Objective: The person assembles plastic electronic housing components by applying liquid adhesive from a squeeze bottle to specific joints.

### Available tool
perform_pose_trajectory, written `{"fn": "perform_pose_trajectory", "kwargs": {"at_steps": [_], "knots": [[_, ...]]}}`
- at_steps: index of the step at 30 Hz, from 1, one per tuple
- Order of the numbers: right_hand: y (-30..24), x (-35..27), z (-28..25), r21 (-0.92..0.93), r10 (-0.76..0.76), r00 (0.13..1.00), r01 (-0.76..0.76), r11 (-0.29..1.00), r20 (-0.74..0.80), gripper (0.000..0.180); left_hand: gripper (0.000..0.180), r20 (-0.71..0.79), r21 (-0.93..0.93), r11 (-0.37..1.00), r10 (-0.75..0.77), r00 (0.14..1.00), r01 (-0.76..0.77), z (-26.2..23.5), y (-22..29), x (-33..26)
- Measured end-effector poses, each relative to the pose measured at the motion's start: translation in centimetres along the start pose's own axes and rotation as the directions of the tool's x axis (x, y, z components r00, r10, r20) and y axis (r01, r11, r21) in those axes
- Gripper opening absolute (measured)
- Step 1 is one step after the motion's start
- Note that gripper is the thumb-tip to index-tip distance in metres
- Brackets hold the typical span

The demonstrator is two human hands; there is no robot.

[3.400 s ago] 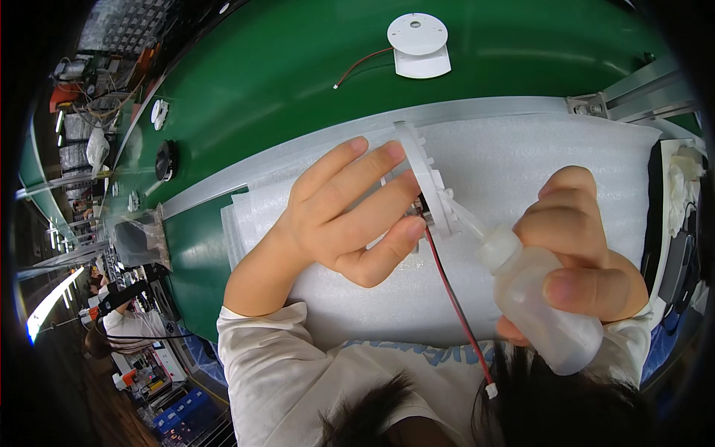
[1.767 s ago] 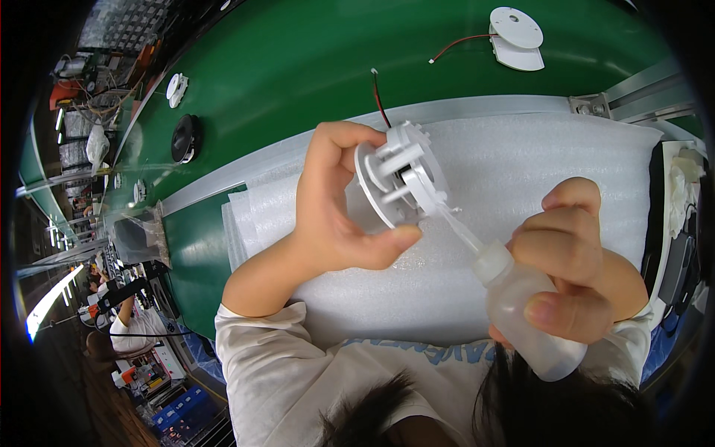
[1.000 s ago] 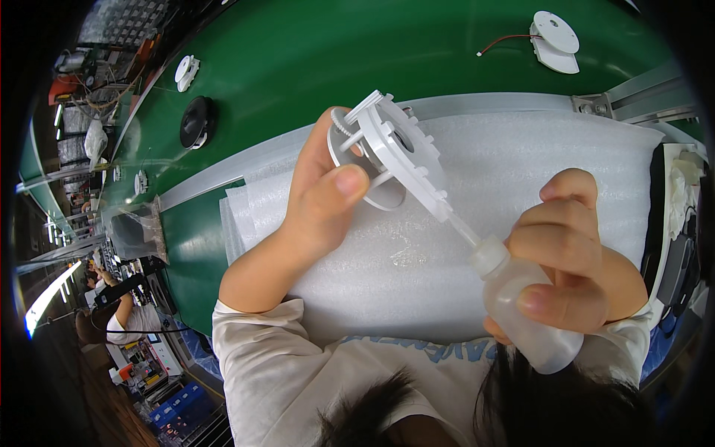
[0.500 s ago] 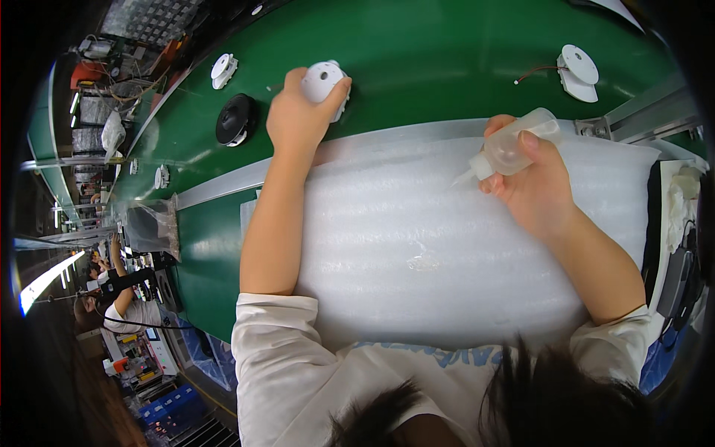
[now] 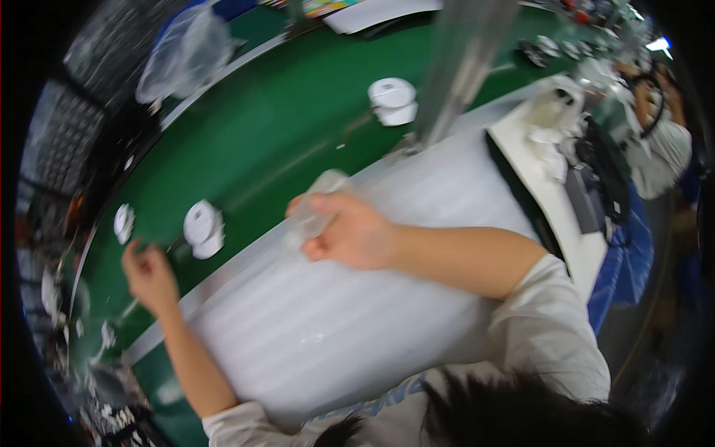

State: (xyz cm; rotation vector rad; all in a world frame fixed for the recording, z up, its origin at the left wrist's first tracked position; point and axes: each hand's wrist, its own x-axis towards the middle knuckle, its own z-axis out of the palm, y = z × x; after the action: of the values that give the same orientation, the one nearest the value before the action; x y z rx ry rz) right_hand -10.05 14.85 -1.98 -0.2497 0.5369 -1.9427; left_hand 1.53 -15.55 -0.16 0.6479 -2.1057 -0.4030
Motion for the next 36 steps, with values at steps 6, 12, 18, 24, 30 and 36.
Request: {"fn": "perform_pose_trajectory", "kwargs": {"at_steps": [6,12,18,24,30,36], "knots": [[0.7,1.9,1.4,-0.08,-0.028,0.999,0.032,0.996,0.046,0.029,0.034,-0.224,0.217,0.969,-0.071,0.972,0.12,-6.5,-14.7,5.0],[0.5,1.9,1.7,-0.186,-0.07,0.995,0.083,0.979,0.076,0.029,0.04,-0.213,0.492,0.825,-0.196,0.957,0.278,-6.1,-17.3,5.9],[0.8,2.0,2.1,-0.182,-0.094,0.994,0.102,0.978,0.052,0.03,0.045,-0.083,0.574,0.775,-0.266,0.96,0.264,-5.6,-18.1,5.8],[1.5,2.5,2.8,-0.214,-0.117,0.993,0.114,0.97,0.0,0.039,0.049,0.04,0.552,0.804,-0.292,0.956,0.223,-5.5,-16.9,6.4],[2.0,2.6,3.4,-0.248,-0.123,0.991,0.131,0.96,0.049,0.047,0.052,0.091,0.56,0.808,-0.279,0.956,0.182,-5.7,-17.5,7.1],[3.2,3.9,3.6,-0.157,-0.118,0.992,0.125,0.98,0.054,0.041,0.05,0.142,0.642,0.758,-0.272,0.952,0.121,-6.8,-16.6,6.7]]}}
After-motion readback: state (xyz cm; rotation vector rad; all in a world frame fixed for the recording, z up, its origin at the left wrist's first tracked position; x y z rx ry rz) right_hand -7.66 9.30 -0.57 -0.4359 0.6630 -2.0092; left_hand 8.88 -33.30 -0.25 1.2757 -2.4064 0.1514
